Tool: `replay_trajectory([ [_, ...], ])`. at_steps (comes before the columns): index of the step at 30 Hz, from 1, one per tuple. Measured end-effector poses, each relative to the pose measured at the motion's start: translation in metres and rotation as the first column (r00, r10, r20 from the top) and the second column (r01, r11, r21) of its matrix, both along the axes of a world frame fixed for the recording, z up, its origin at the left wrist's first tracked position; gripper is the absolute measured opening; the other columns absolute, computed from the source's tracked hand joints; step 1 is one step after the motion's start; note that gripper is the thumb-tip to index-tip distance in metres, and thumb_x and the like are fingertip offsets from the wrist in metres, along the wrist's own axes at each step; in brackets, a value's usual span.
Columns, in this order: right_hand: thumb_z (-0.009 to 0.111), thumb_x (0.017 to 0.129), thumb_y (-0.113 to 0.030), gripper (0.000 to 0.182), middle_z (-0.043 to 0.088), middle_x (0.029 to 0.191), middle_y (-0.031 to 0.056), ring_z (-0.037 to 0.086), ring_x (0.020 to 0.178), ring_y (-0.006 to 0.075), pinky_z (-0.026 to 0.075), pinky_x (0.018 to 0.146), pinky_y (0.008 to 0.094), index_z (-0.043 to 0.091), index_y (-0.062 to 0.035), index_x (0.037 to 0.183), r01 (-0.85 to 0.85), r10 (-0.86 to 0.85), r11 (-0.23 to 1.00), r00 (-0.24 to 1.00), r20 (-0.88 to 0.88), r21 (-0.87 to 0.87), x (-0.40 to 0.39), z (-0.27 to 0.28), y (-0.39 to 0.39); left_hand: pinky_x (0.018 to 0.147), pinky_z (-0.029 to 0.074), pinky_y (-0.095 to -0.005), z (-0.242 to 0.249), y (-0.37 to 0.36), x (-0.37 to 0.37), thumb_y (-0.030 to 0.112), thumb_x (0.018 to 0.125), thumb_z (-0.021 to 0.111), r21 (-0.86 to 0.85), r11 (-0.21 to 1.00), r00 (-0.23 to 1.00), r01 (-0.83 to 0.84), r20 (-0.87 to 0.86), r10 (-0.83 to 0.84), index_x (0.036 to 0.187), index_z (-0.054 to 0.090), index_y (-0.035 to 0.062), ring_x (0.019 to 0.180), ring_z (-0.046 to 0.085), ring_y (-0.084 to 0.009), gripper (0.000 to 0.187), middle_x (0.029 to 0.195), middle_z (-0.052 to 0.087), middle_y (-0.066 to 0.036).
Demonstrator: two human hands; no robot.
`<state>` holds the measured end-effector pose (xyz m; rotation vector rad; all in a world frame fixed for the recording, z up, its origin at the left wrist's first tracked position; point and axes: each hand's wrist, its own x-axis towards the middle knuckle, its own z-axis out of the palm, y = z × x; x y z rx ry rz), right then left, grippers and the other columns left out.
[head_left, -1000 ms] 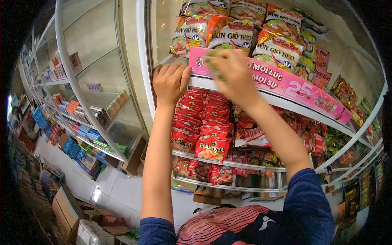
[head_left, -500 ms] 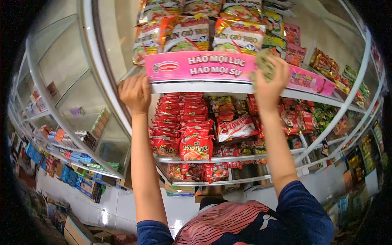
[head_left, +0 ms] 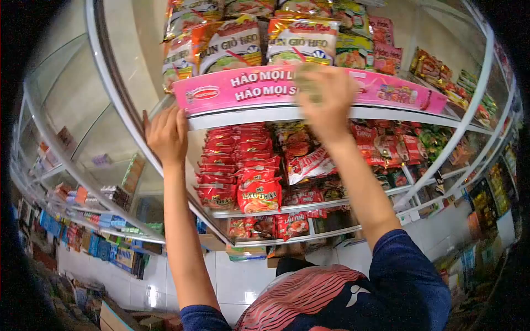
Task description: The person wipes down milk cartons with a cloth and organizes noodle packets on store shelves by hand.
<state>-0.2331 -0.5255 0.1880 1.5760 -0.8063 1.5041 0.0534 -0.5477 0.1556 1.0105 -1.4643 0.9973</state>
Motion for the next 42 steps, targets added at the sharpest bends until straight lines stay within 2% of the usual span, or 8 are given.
replay_trajectory([
  [9, 0.065, 0.068, -0.006, 0.024, 0.051, 0.093, 0.0119, 0.053, 0.086, 0.0245, 0.041, 0.077, 0.0354, 0.055, 0.0009, 0.089, 0.163, -0.135, 0.986, 0.688, 0.713, 0.03, -0.257, -0.012, 0.006, 0.098, 0.029, -0.0436, -0.003, -0.008, -0.001, 0.02, 0.083, 0.053, -0.031, 0.998, 0.997, 0.058, -0.051, -0.059, 0.082, 0.065, 0.0079, 0.082, 0.059, -0.0206, 0.017, 0.084, 0.064, -0.004],
  [10, 0.065, 0.07, -0.011, 0.027, 0.051, 0.093, 0.0126, 0.053, 0.085, 0.0263, 0.042, 0.077, 0.0356, 0.054, -0.0003, 0.092, -0.236, 0.146, 0.971, 0.478, 0.866, -0.033, -0.247, -0.008, 0.011, 0.098, 0.03, -0.0433, -0.003, -0.009, 0.0, 0.02, 0.084, 0.051, -0.024, 0.997, 0.996, 0.078, -0.049, -0.08, 0.081, 0.065, 0.0075, 0.081, 0.059, -0.0207, 0.018, 0.084, 0.064, -0.004],
  [11, 0.066, 0.069, -0.014, 0.03, 0.051, 0.092, 0.0131, 0.053, 0.086, 0.0273, 0.042, 0.076, 0.0375, 0.054, -0.0019, 0.093, 0.262, -0.27, 0.957, 0.633, 0.726, 0.127, -0.253, -0.012, 0.005, 0.098, 0.03, -0.0433, -0.004, -0.01, 0.001, 0.02, 0.084, 0.051, -0.018, 0.996, 0.995, 0.087, -0.041, -0.088, 0.081, 0.065, 0.0075, 0.081, 0.059, -0.0207, 0.018, 0.084, 0.064, -0.004],
  [15, 0.063, 0.067, -0.01, 0.023, 0.053, 0.088, 0.0109, 0.052, 0.085, 0.0272, 0.04, 0.075, 0.0368, 0.054, -0.0015, 0.086, 0.341, -0.316, 0.937, 0.753, 0.577, 0.068, -0.163, -0.002, 0.006, 0.091, 0.035, -0.04, -0.003, -0.011, -0.004, 0.019, 0.086, 0.047, -0.061, 0.997, 0.998, 0.051, -0.033, -0.053, 0.081, 0.065, 0.0055, 0.08, 0.058, -0.0216, 0.023, 0.082, 0.064, -0.005],
  [20, 0.065, 0.059, -0.008, 0.024, 0.05, 0.087, 0.0087, 0.049, 0.081, 0.027, 0.037, 0.072, 0.0395, 0.054, -0.0063, 0.08, 0.031, -0.045, 0.997, 0.979, 0.201, 0.071, -0.009, 0.009, 0.002, 0.079, 0.038, -0.0351, -0.002, -0.005, -0.011, 0.02, 0.086, 0.047, -0.003, 1.0, 0.99, -0.016, -0.14, 0.015, 0.079, 0.065, 0.0041, 0.078, 0.057, -0.0225, 0.025, 0.081, 0.064, -0.006],
  [28, 0.062, 0.061, -0.015, 0.018, 0.048, 0.082, 0.0061, 0.047, 0.08, 0.0247, 0.034, 0.077, 0.0403, 0.056, -0.0093, 0.077, -0.195, 0.201, 0.979, 0.962, -0.185, 0.051, 0.152, 0.008, -0.021, 0.081, 0.038, -0.036, 0.0, 0.001, -0.009, 0.02, 0.085, 0.046, 0.097, 0.995, 0.989, -0.021, -0.144, 0.035, 0.08, 0.065, 0.0031, 0.081, 0.057, -0.0231, 0.026, 0.083, 0.064, -0.008],
  [34, 0.057, 0.068, -0.015, 0.01, 0.049, 0.079, 0.0059, 0.048, 0.078, 0.0226, 0.034, 0.078, 0.0404, 0.056, -0.0091, 0.075, -0.197, 0.214, 0.975, 0.956, -0.203, 0.101, 0.076, 0.013, -0.009, 0.081, 0.037, -0.0355, 0.002, 0.003, -0.016, 0.021, 0.086, 0.046, 0.083, 0.996, 0.979, -0.042, -0.197, 0.057, 0.079, 0.065, 0.0037, 0.081, 0.058, -0.0215, 0.027, 0.082, 0.064, -0.007],
  [42, 0.065, 0.059, -0.018, 0.026, 0.05, 0.086, 0.006, 0.049, 0.083, 0.0249, 0.033, 0.076, 0.0397, 0.056, -0.0108, 0.082, 0.182, -0.182, 0.983, 0.979, 0.094, 0.007, -0.105, 0.016, 0.009, 0.077, 0.038, -0.0335, -0.001, -0.004, -0.014, 0.021, 0.087, 0.047, 0.045, 0.998, 0.981, -0.044, -0.186, 0.052, 0.076, 0.065, 0.0036, 0.078, 0.058, -0.0213, 0.027, 0.08, 0.064, -0.007],
])
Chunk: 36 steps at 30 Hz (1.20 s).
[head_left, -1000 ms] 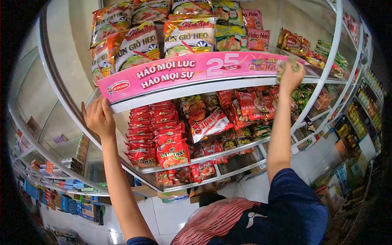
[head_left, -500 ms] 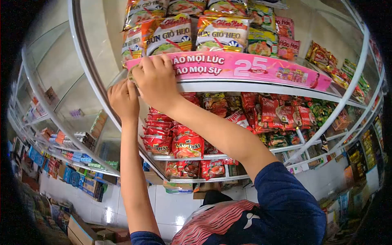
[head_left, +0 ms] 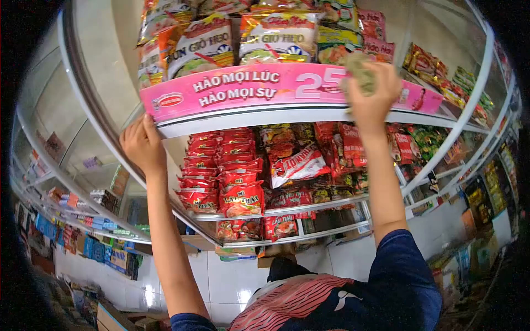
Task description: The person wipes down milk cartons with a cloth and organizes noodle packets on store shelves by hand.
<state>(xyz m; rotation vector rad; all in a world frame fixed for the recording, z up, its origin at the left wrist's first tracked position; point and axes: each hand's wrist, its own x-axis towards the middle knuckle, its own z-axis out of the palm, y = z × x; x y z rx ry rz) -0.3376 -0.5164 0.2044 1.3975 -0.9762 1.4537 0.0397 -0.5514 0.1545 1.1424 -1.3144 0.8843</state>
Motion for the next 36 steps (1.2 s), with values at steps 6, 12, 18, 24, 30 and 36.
replay_trajectory([
  [6, 0.059, 0.074, -0.003, 0.024, 0.046, 0.098, 0.0114, 0.059, 0.064, 0.0191, 0.055, 0.045, 0.0271, 0.052, 0.0024, 0.096, -0.03, 0.116, 0.987, 0.807, 0.579, -0.156, -0.189, -0.021, 0.002, 0.079, 0.037, -0.0338, -0.003, -0.004, -0.001, 0.02, 0.087, 0.047, -0.028, 0.998, 0.998, 0.05, -0.026, -0.051, 0.075, 0.065, 0.0023, 0.076, 0.057, -0.0224, 0.027, 0.078, 0.064, -0.008],
  [12, 0.06, 0.073, -0.007, 0.028, 0.044, 0.102, 0.0138, 0.055, 0.082, 0.0221, 0.055, 0.06, 0.0311, 0.05, 0.0027, 0.098, -0.061, 0.16, 0.984, 0.7, 0.696, -0.165, -0.144, -0.019, 0.008, 0.08, 0.037, -0.0349, -0.004, -0.008, 0.0, 0.019, 0.087, 0.046, -0.041, 0.999, 1.0, 0.024, -0.004, -0.024, 0.077, 0.065, 0.0027, 0.078, 0.057, -0.0228, 0.027, 0.08, 0.064, -0.008],
  [18, 0.065, 0.063, -0.012, 0.029, 0.049, 0.087, 0.0113, 0.048, 0.087, 0.0294, 0.035, 0.075, 0.0411, 0.051, -0.0047, 0.087, 0.034, 0.003, 0.996, 0.915, 0.403, -0.085, -0.015, -0.016, -0.011, 0.08, 0.038, -0.0352, 0.0, 0.001, 0.0, 0.019, 0.085, 0.048, -0.008, 0.999, 0.999, 0.033, 0.006, -0.033, 0.079, 0.065, 0.0029, 0.079, 0.057, -0.0228, 0.024, 0.082, 0.064, -0.008],
  [24, 0.068, 0.057, -0.015, 0.029, 0.047, 0.086, 0.0065, 0.048, 0.083, 0.0247, 0.034, 0.071, 0.0408, 0.052, -0.0105, 0.081, -0.2, 0.201, 0.979, 0.98, -0.001, 0.026, 0.155, -0.004, -0.021, 0.081, 0.038, -0.0352, 0.001, 0.003, 0.001, 0.02, 0.083, 0.051, -0.02, 0.998, 0.998, 0.058, -0.005, -0.058, 0.075, 0.065, 0.0039, 0.082, 0.058, -0.0212, 0.023, 0.083, 0.064, -0.007],
  [30, 0.067, 0.059, -0.018, 0.027, 0.05, 0.084, 0.0048, 0.049, 0.082, 0.0226, 0.035, 0.075, 0.0384, 0.054, -0.0088, 0.08, -0.319, 0.331, 0.943, 0.911, -0.244, 0.089, 0.268, -0.006, -0.033, 0.079, 0.038, -0.0336, 0.002, 0.008, 0.006, 0.021, 0.083, 0.05, 0.009, 0.998, 0.998, 0.062, 0.017, -0.062, 0.074, 0.065, 0.005, 0.082, 0.058, -0.0204, 0.024, 0.083, 0.065, -0.005],
  [36, 0.064, 0.062, -0.02, 0.019, 0.049, 0.08, 0.0053, 0.049, 0.079, 0.0216, 0.034, 0.071, 0.0378, 0.055, -0.0107, 0.077, -0.322, 0.329, 0.944, 0.892, -0.309, 0.077, 0.221, -0.003, -0.026, 0.081, 0.038, -0.0343, 0.005, 0.013, 0.002, 0.023, 0.084, 0.049, 0.073, 0.996, 0.998, 0.058, 0.014, -0.059, 0.077, 0.066, 0.0047, 0.083, 0.058, -0.0214, 0.026, 0.084, 0.064, -0.005],
])
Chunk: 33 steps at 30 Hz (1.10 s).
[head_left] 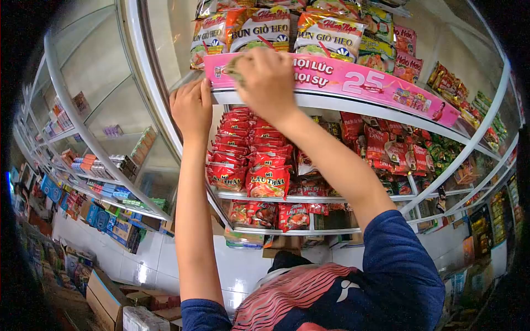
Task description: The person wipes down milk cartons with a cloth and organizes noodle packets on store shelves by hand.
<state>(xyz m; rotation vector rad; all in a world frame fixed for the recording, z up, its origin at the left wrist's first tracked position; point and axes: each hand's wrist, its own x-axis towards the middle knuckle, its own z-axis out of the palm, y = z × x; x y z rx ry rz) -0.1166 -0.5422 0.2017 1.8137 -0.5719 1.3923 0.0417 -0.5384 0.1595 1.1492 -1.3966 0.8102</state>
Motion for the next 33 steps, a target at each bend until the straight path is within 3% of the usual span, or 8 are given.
replay_trajectory([
  [10, 0.063, 0.059, -0.016, 0.026, 0.053, 0.082, 0.0086, 0.052, 0.079, 0.0274, 0.037, 0.07, 0.0402, 0.053, -0.007, 0.081, 0.404, -0.376, 0.914, 0.826, 0.421, 0.023, -0.256, -0.014, 0.028, 0.083, 0.037, -0.0349, -0.001, -0.002, 0.0, 0.024, 0.086, 0.048, -0.006, 0.999, 0.999, 0.032, -0.024, -0.032, 0.08, 0.065, 0.0042, 0.084, 0.057, -0.0226, 0.027, 0.084, 0.064, -0.007],
  [12, 0.063, 0.065, -0.019, 0.026, 0.054, 0.087, 0.0109, 0.052, 0.085, 0.029, 0.036, 0.076, 0.042, 0.054, -0.0058, 0.086, 0.575, -0.521, 0.811, 0.627, 0.579, 0.107, -0.324, -0.024, 0.03, 0.08, 0.037, -0.0347, -0.003, -0.006, 0.001, 0.022, 0.086, 0.049, -0.029, 0.999, 1.0, 0.018, -0.012, -0.019, 0.081, 0.066, 0.0037, 0.083, 0.057, -0.0222, 0.025, 0.084, 0.064, -0.007],
  [15, 0.059, 0.069, -0.027, 0.031, 0.057, 0.092, 0.0153, 0.053, 0.088, 0.0332, 0.038, 0.078, 0.0422, 0.054, -0.0024, 0.088, 0.513, -0.586, 0.766, 0.31, 0.749, 0.387, -0.417, -0.031, 0.037, 0.078, 0.038, -0.0344, -0.003, -0.007, 0.003, 0.02, 0.085, 0.049, -0.022, 1.0, 1.0, 0.011, 0.024, -0.01, 0.083, 0.066, 0.0034, 0.083, 0.057, -0.0218, 0.024, 0.085, 0.064, -0.007],
  [17, 0.058, 0.07, -0.03, 0.033, 0.059, 0.091, 0.0177, 0.055, 0.085, 0.0345, 0.041, 0.075, 0.0404, 0.054, -0.0015, 0.086, 0.433, -0.575, 0.791, 0.282, 0.769, 0.432, -0.427, -0.026, 0.05, 0.079, 0.038, -0.0345, -0.004, -0.009, 0.007, 0.021, 0.086, 0.048, 0.001, 1.0, 0.999, 0.016, 0.038, -0.016, 0.084, 0.065, 0.0032, 0.085, 0.057, -0.0219, 0.025, 0.086, 0.064, -0.007],
  [21, 0.061, 0.07, -0.02, 0.026, 0.059, 0.087, 0.0146, 0.058, 0.081, 0.0286, 0.043, 0.073, 0.0383, 0.053, -0.0032, 0.088, 0.27, -0.507, 0.859, 0.333, 0.795, 0.435, -0.398, -0.023, 0.046, 0.081, 0.037, -0.0343, -0.002, -0.006, 0.008, 0.024, 0.089, 0.045, 0.024, 1.0, 0.997, 0.008, 0.075, -0.01, 0.086, 0.065, 0.0025, 0.086, 0.058, -0.0231, 0.03, 0.088, 0.064, -0.008],
  [22, 0.062, 0.07, -0.019, 0.027, 0.057, 0.086, 0.0146, 0.057, 0.081, 0.0293, 0.043, 0.073, 0.0387, 0.053, -0.0025, 0.089, 0.31, -0.431, 0.897, 0.467, 0.772, 0.314, -0.381, -0.026, 0.043, 0.081, 0.037, -0.0344, -0.002, -0.005, 0.007, 0.025, 0.089, 0.045, 0.037, 0.999, 0.998, 0.013, 0.063, -0.016, 0.086, 0.065, 0.0026, 0.086, 0.058, -0.0233, 0.031, 0.088, 0.064, -0.009],
  [24, 0.062, 0.069, -0.017, 0.025, 0.055, 0.085, 0.015, 0.055, 0.079, 0.0315, 0.041, 0.071, 0.0404, 0.051, -0.0012, 0.085, 0.295, -0.449, 0.892, 0.5, 0.741, 0.342, -0.349, -0.027, 0.035, 0.082, 0.037, -0.0345, -0.001, -0.004, 0.005, 0.026, 0.089, 0.045, 0.048, 0.999, 0.998, 0.021, 0.054, -0.024, 0.086, 0.066, 0.0027, 0.086, 0.058, -0.0235, 0.031, 0.088, 0.064, -0.009],
  [33, 0.063, 0.059, -0.02, 0.026, 0.047, 0.081, 0.0071, 0.048, 0.078, 0.0239, 0.033, 0.067, 0.0387, 0.048, -0.0085, 0.078, 0.32, -0.328, 0.945, 0.917, 0.225, 0.074, -0.132, -0.01, 0.021, 0.083, 0.037, -0.0354, 0.0, 0.0, 0.004, 0.026, 0.088, 0.045, 0.083, 0.992, 0.996, 0.093, -0.017, -0.092, 0.086, 0.065, 0.0012, 0.086, 0.057, -0.0252, 0.032, 0.09, 0.064, -0.01],
])
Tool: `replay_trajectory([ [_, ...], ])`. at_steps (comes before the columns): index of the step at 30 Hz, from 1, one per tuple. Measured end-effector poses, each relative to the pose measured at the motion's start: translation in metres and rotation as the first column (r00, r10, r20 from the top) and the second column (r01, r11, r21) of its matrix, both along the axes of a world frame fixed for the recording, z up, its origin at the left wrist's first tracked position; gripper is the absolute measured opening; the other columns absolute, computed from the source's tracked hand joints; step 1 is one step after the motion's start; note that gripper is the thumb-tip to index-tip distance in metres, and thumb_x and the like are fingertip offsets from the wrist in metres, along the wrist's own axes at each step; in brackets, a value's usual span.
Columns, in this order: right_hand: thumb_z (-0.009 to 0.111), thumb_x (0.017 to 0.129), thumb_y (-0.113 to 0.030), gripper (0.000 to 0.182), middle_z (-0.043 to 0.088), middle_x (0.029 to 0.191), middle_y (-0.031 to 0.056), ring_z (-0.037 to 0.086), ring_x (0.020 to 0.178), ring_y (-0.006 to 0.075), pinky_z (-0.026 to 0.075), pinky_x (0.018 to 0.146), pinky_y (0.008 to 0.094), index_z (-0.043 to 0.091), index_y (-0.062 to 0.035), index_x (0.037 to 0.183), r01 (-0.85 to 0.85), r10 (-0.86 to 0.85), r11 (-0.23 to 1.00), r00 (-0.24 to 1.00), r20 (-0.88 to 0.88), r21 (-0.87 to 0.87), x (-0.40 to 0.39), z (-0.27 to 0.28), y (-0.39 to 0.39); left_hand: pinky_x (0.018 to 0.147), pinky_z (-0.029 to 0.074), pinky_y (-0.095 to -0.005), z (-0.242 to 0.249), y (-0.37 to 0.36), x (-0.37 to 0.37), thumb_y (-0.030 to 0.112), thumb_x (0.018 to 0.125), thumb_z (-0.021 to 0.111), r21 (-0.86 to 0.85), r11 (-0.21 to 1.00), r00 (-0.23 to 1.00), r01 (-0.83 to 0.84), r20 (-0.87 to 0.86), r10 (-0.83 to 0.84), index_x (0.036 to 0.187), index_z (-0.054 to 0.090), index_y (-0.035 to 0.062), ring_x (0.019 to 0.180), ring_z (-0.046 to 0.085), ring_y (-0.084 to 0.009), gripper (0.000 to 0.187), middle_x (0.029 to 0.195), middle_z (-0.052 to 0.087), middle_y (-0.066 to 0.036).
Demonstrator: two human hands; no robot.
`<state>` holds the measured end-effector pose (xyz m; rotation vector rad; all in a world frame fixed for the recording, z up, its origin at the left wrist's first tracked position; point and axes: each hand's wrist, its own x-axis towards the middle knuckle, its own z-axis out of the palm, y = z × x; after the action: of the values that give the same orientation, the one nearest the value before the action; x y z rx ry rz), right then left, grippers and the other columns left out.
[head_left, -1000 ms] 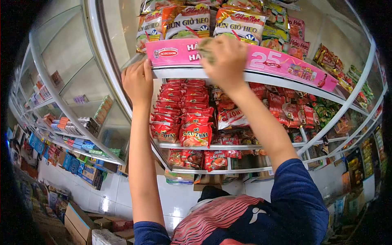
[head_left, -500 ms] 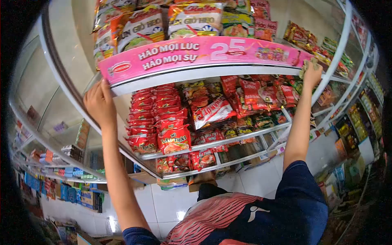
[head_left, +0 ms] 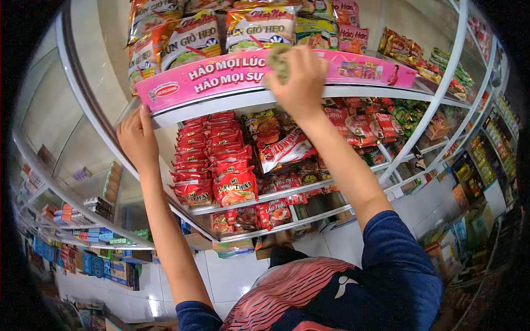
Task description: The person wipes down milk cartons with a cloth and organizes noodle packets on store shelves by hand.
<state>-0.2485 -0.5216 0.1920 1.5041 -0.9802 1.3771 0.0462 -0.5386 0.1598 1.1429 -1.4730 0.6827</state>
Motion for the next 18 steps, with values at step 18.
replay_trajectory([
  [18, 0.062, 0.061, -0.02, 0.021, 0.051, 0.08, 0.0052, 0.05, 0.078, 0.0224, 0.035, 0.07, 0.0391, 0.053, -0.0108, 0.078, -0.22, 0.219, 0.975, 0.949, -0.226, 0.018, 0.084, 0.016, -0.014, 0.084, 0.037, -0.0345, 0.002, 0.007, 0.001, 0.026, 0.086, 0.05, -0.009, 1.0, 1.0, 0.0, -0.016, 0.0, 0.084, 0.066, 0.005, 0.088, 0.057, -0.0219, 0.026, 0.091, 0.064, -0.007],
])
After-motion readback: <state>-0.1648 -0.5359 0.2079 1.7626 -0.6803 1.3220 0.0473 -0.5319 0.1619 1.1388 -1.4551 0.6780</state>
